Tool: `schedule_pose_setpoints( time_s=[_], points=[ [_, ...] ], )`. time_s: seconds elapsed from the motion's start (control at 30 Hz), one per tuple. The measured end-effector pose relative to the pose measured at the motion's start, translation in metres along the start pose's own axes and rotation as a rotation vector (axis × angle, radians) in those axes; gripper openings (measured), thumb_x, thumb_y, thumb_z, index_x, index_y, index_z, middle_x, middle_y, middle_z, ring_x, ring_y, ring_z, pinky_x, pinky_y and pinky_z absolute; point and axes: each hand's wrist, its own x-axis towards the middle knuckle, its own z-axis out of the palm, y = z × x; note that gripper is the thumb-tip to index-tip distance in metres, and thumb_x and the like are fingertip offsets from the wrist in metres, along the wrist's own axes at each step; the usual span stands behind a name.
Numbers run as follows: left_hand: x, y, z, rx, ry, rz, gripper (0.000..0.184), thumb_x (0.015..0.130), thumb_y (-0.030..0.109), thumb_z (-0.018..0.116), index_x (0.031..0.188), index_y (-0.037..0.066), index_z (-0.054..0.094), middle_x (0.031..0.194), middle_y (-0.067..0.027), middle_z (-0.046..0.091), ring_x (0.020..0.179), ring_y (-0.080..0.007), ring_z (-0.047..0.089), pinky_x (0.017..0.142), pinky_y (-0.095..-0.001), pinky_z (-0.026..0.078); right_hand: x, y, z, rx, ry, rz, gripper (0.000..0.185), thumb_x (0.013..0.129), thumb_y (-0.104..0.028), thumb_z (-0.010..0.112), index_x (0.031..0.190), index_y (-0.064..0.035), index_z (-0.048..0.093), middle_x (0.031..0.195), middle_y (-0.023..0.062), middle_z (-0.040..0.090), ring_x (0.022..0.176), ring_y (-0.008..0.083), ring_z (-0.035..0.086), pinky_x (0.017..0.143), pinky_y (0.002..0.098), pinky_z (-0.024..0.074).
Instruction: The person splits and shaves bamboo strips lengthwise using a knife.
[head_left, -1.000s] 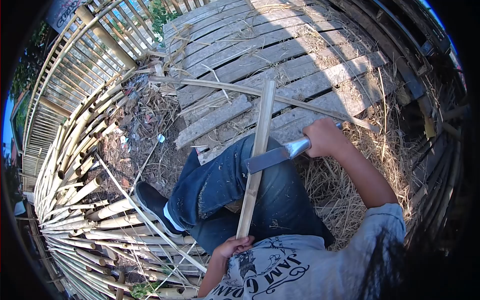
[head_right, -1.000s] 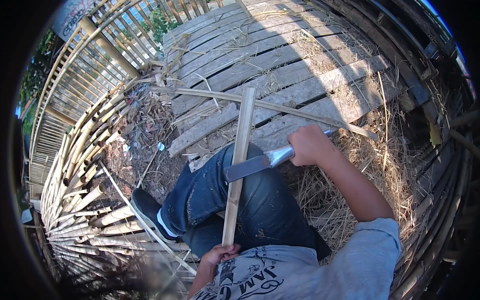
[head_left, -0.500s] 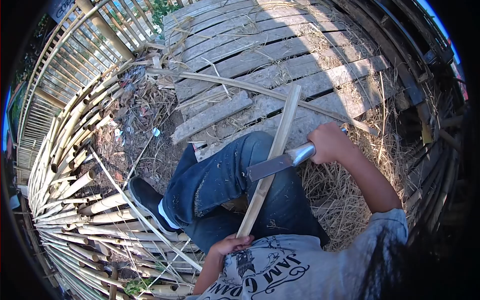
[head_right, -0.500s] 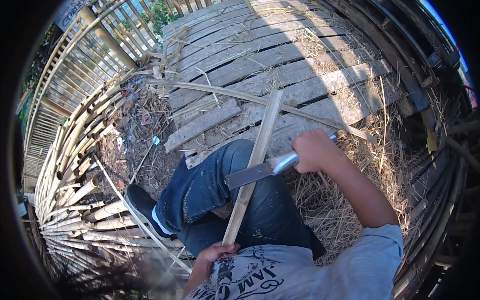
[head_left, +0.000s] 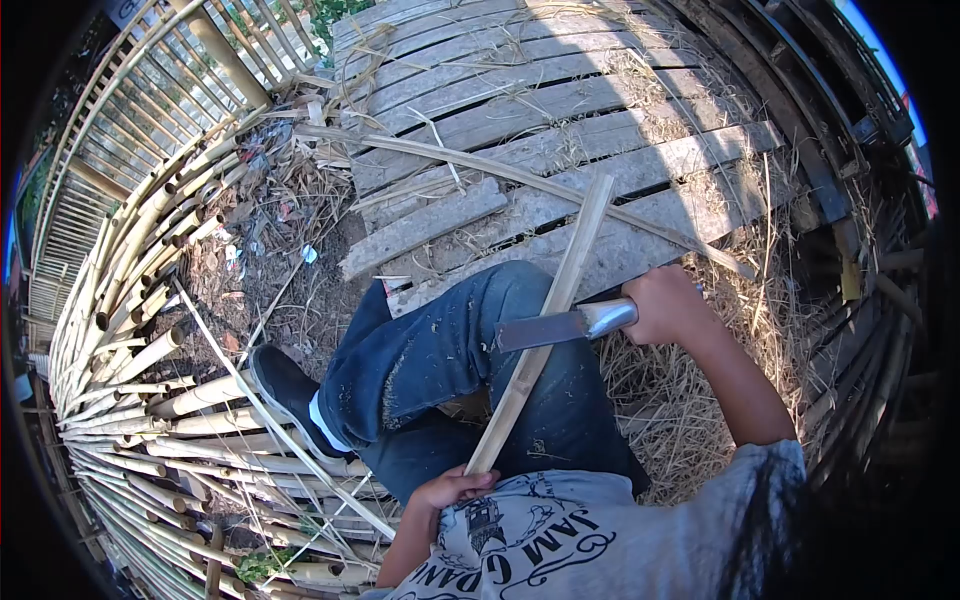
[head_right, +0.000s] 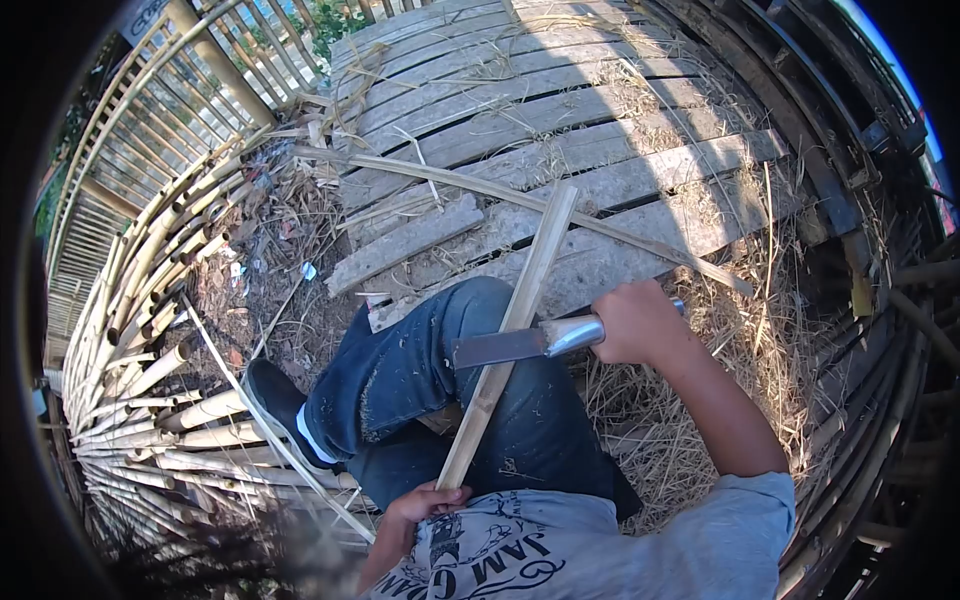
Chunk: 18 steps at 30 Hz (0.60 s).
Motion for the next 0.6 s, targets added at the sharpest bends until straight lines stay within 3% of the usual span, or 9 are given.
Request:
schedule_pose_setpoints(
  time_s=[0.03,0.1,0.17,0.27,0.37,0.43,0.47,0.6],
  points=[
    [-0.001,-0.003,0.0,-0.003,-0.024,-0.001,0.029,0.092,0.039,0.06,0.093,0.01,0.057,0.07,0.0093,0.039,0.061,-0.003,0.031,0.055,-0.0184,0.024,0.003,0.008,0.001,0.007,-0.007,0.008,0.021,0.061,-0.023,0.065,0.064,-0.003,0.065,0.066,0.0212,0.062,0.067,0.0397,0.063,0.065,0.0456,0.0519],
    [0.001,-0.005,0.002,0.007,-0.04,-0.003,0.029,0.092,0.039,0.06,0.092,0.01,0.057,0.07,0.0092,0.039,0.061,-0.0032,0.031,0.055,-0.0185,0.024,0.01,0.032,0.006,0.2,0.155,0.257,0.021,0.061,-0.026,0.063,0.063,-0.0052,0.066,0.065,0.0204,0.063,0.066,0.0395,0.064,0.068,0.044,0.0532],
    [0.003,-0.002,0.004,0.018,-0.048,0.046,0.029,0.092,0.039,0.059,0.091,0.01,0.057,0.07,0.0091,0.039,0.062,-0.0033,0.031,0.055,-0.0187,0.024,0.01,0.031,0.01,0.048,0.25,0.186,0.022,0.061,-0.028,0.064,0.064,-0.0058,0.067,0.065,0.0201,0.063,0.067,0.039,0.064,0.069,0.0434,0.0534],
    [-0.003,-0.003,0.006,0.068,0.098,0.036,0.029,0.094,0.039,0.057,0.087,0.011,0.054,0.069,0.0087,0.038,0.062,-0.0037,0.031,0.056,-0.0196,0.024,-0.001,-0.006,0.002,0.023,-0.04,0.03,0.022,0.059,-0.025,0.065,0.066,-0.0044,0.067,0.066,0.0203,0.063,0.068,0.0383,0.064,0.066,0.0445,0.0521],
    [0.0,-0.007,0.007,0.047,0.04,0.077,0.029,0.095,0.038,0.055,0.086,0.011,0.053,0.068,0.0083,0.037,0.061,-0.0041,0.031,0.056,-0.02,0.025,0.009,0.028,0.016,-0.003,0.033,0.056,0.023,0.062,-0.026,0.064,0.071,-0.0062,0.069,0.07,0.0201,0.066,0.069,0.0377,0.066,0.067,0.0436,0.0527],
    [0.006,-0.004,0.009,0.011,-0.013,0.13,0.028,0.097,0.037,0.053,0.085,0.01,0.052,0.067,0.0081,0.037,0.061,-0.0045,0.03,0.056,-0.0204,0.025,0.004,0.014,0.017,0.009,0.033,0.065,0.023,0.063,-0.027,0.064,0.072,-0.0066,0.069,0.07,0.0202,0.066,0.07,0.038,0.066,0.069,0.0431,0.0536],
    [0.002,0.0,0.015,0.013,0.063,0.118,0.027,0.094,0.03,0.057,0.079,0.011,0.045,0.066,0.006,0.034,0.061,-0.0053,0.029,0.054,-0.0211,0.025,-0.005,0.002,0.021,0.071,0.03,0.102,0.022,0.063,-0.026,0.064,0.071,-0.0065,0.069,0.07,0.0203,0.066,0.069,0.0382,0.066,0.069,0.0433,0.0536],
    [-0.001,0.006,0.021,0.095,0.149,0.037,0.027,0.095,0.029,0.056,0.079,0.011,0.044,0.066,0.0059,0.032,0.061,-0.0055,0.029,0.054,-0.0214,0.025,-0.018,-0.019,0.02,0.037,-0.078,0.125,0.022,0.061,-0.024,0.065,0.072,-0.0054,0.069,0.069,0.02,0.066,0.07,0.0379,0.066,0.07,0.0446,0.0519]
  ],
)
